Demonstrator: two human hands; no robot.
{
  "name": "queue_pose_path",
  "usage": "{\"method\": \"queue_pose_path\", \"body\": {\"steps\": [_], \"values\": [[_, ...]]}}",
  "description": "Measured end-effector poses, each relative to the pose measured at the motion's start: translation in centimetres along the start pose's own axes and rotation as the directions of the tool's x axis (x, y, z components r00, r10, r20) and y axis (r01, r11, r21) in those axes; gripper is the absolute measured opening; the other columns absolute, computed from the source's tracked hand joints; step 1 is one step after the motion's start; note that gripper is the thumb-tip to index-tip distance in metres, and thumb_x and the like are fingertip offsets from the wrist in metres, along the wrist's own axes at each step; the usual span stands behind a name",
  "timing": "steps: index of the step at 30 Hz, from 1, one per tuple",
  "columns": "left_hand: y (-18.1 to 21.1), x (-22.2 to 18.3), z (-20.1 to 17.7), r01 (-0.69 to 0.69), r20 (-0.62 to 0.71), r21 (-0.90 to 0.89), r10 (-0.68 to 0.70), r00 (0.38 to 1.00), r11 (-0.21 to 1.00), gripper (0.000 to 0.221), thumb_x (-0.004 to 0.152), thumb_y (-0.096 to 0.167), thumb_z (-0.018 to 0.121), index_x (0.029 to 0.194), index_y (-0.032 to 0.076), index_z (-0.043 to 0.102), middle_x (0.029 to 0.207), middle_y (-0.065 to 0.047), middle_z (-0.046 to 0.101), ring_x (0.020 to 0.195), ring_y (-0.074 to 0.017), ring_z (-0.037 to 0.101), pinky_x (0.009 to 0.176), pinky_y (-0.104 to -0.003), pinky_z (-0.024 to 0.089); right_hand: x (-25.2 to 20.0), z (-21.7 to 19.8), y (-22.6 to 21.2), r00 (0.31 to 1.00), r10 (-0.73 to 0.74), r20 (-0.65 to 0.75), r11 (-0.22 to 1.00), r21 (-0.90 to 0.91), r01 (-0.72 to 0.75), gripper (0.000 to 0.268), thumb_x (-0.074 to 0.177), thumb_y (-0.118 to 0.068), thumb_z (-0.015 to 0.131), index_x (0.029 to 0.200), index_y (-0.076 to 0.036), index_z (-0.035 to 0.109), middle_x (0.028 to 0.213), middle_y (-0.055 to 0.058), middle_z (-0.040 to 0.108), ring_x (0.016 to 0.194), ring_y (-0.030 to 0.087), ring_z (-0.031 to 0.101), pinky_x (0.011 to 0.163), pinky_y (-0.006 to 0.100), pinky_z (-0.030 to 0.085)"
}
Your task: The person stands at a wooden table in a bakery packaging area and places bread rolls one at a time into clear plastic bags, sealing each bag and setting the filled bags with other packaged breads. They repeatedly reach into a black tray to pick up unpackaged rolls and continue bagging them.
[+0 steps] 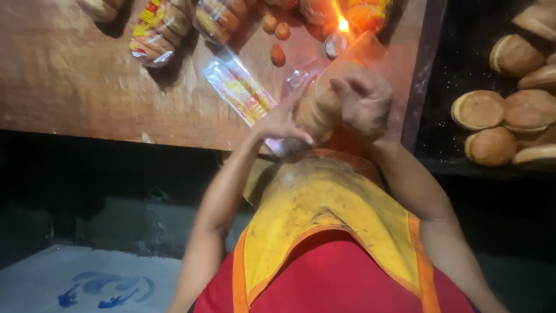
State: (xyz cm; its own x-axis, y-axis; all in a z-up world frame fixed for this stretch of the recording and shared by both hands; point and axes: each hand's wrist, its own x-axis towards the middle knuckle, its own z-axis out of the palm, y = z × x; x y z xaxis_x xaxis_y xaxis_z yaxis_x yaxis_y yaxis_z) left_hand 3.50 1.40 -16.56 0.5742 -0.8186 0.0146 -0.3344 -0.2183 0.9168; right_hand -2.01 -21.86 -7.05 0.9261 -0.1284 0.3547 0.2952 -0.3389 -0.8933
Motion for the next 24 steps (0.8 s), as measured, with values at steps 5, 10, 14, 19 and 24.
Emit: {"method": "queue_pose_path", "body": {"steps": [5, 10, 14, 19, 24], "values": [[-2.0, -3.8, 0.1, 0.015, -0.156, -0.132, -0.035, 0.987, 0.991, 0.142, 0.059, 0.045, 0.099, 0.168, 0.008, 0.014, 0.171, -0.02, 0.025, 0.16, -0.0298, 0.025, 0.132, -0.043, 0.022, -0.3, -0.4, 5.2, 0.958, 0.239, -0.162, 0.884, 0.444, -0.146, 0.013, 0.108, -0.01, 0.069, 0.096, -0.006, 0.068, 0.084, -0.002, 0.062, 0.072, 0.009, 0.053, 0.065, 0.025, 0.042], [0.9, -5.5, -0.5, 0.256, -0.16, -0.407, -0.345, 0.925, 0.877, 0.138, 0.054, 0.047, 0.097, 0.163, 0.009, 0.021, 0.149, -0.014, 0.054, 0.141, -0.0264, 0.051, 0.121, -0.042, 0.039, -4.3, -2.1, 12.4, 0.855, 0.499, -0.142, 0.519, 0.839, -0.164, 0.023, 0.109, -0.023, 0.068, 0.09, -0.012, 0.06, 0.072, -0.004, 0.052, 0.059, 0.007, 0.042, 0.053, 0.025, 0.032], [-3.2, -4.4, 1.4, 0.172, -0.279, 0.094, -0.14, 0.95, 0.981, 0.12, 0.061, 0.04, 0.097, 0.158, 0.005, 0.035, 0.148, -0.02, 0.056, 0.14, -0.034, 0.052, 0.119, -0.046, 0.041, -9.3, -2.7, 17.4, 0.801, 0.597, -0.029, 0.491, 0.803, -0.337, 0.028, 0.109, -0.031, 0.063, 0.089, -0.011, 0.061, 0.072, -0.004, 0.053, 0.057, 0.006, 0.041, 0.053, 0.023, 0.031], [-1.7, -2.8, 2.6, 0.121, -0.268, 0.397, -0.011, 0.963, 0.91, 0.123, 0.056, 0.044, 0.099, 0.151, 0.0, 0.034, 0.147, -0.027, 0.049, 0.13, -0.045, 0.05, 0.11, -0.052, 0.04, -12.3, -4.1, 19.1, 0.81, 0.572, -0.127, 0.714, 0.564, -0.416, 0.026, 0.113, -0.025, 0.064, 0.093, -0.009, 0.065, 0.078, -0.003, 0.052, 0.066, 0.006, 0.042, 0.062, 0.022, 0.035], [-0.7, -1.9, 4.2, 0.136, -0.176, 0.5, -0.053, 0.983, 0.855, 0.126, 0.057, 0.028, 0.094, 0.16, 0.003, 0.026, 0.15, -0.025, 0.041, 0.136, -0.0456, 0.047, 0.115, -0.05, 0.041, -10.2, -4.5, 16.0, 0.979, 0.064, -0.192, 0.998, 0.002, -0.065, 0.032, 0.116, -0.021, 0.063, 0.093, 0.001, 0.064, 0.116, 0.008, 0.065, 0.109, 0.015, 0.062, 0.097, 0.028, 0.051]]}}
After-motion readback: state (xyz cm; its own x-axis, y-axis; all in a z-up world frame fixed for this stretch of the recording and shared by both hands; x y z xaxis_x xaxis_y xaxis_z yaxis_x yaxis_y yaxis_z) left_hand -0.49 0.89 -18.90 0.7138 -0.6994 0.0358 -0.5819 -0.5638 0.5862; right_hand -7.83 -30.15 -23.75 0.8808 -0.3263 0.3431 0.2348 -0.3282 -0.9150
